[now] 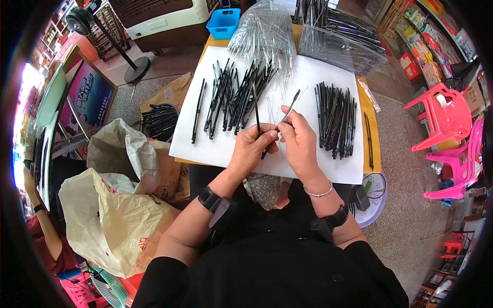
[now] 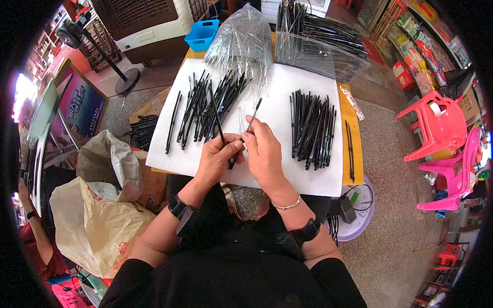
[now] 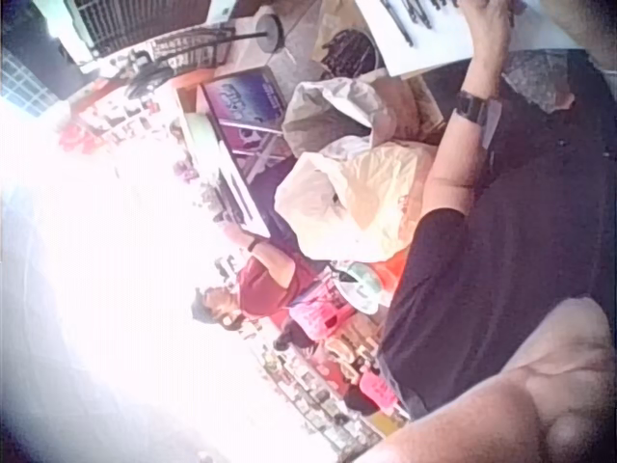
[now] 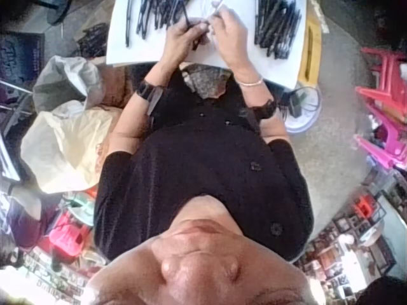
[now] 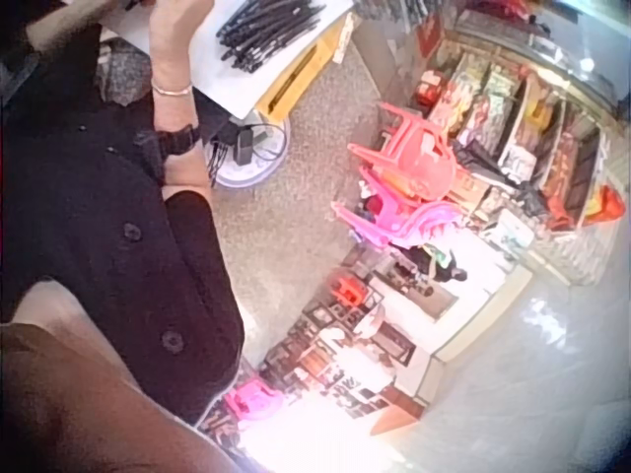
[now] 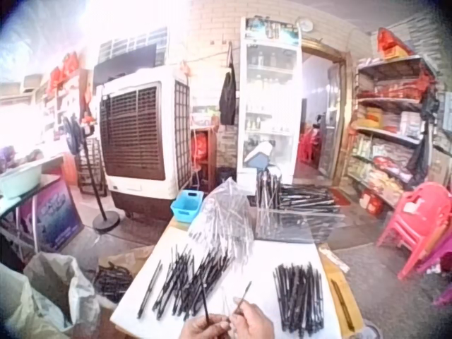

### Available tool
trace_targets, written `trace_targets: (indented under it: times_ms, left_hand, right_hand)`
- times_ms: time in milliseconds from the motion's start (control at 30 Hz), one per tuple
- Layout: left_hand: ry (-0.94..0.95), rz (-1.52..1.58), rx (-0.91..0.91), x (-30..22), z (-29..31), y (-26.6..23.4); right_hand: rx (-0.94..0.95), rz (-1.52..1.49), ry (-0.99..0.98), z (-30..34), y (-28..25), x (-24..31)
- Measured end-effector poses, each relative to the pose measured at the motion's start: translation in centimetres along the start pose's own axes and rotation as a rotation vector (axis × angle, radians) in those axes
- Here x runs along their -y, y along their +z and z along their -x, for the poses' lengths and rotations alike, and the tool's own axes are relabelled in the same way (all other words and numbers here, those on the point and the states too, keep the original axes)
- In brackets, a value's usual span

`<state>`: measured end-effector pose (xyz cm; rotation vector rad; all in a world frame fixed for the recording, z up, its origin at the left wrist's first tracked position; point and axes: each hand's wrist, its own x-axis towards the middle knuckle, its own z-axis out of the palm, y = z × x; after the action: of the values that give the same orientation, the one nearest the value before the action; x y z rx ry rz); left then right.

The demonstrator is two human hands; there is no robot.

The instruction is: The recorder is manually assembling windshield wiper blades by sliding thin metal support strips into the rubber or plastic blade grooves.

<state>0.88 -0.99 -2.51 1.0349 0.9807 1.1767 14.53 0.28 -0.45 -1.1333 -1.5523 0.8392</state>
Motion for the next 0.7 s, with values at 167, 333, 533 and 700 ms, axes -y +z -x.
trace_targets:
  times_ms: [167,333,533,700]
  left_hand:
    - [0.068,-0.028,-0.036,0.8,-0.1,-0.2]
    - [0.152,-0.155,-0.055,0.4,-0.3,0.6]
    - [0.086,-0.063,0.011,0.7,-0.3,0.1]
    - [0.161,-0.231,0.138,0.1,0.1,0.5]
  right_hand:
    - [-0.034,0.18,-0.084,0.0,0.9,0.2]
    - [-0.089,0.308,-0.17,-0.8,1.3,0.2]
    - [-0.073,0.211,-0.063,-1.8,0.9,0.6]
    - [-0.073,0.294,-0.084,-0.9,-0.2,1.6]
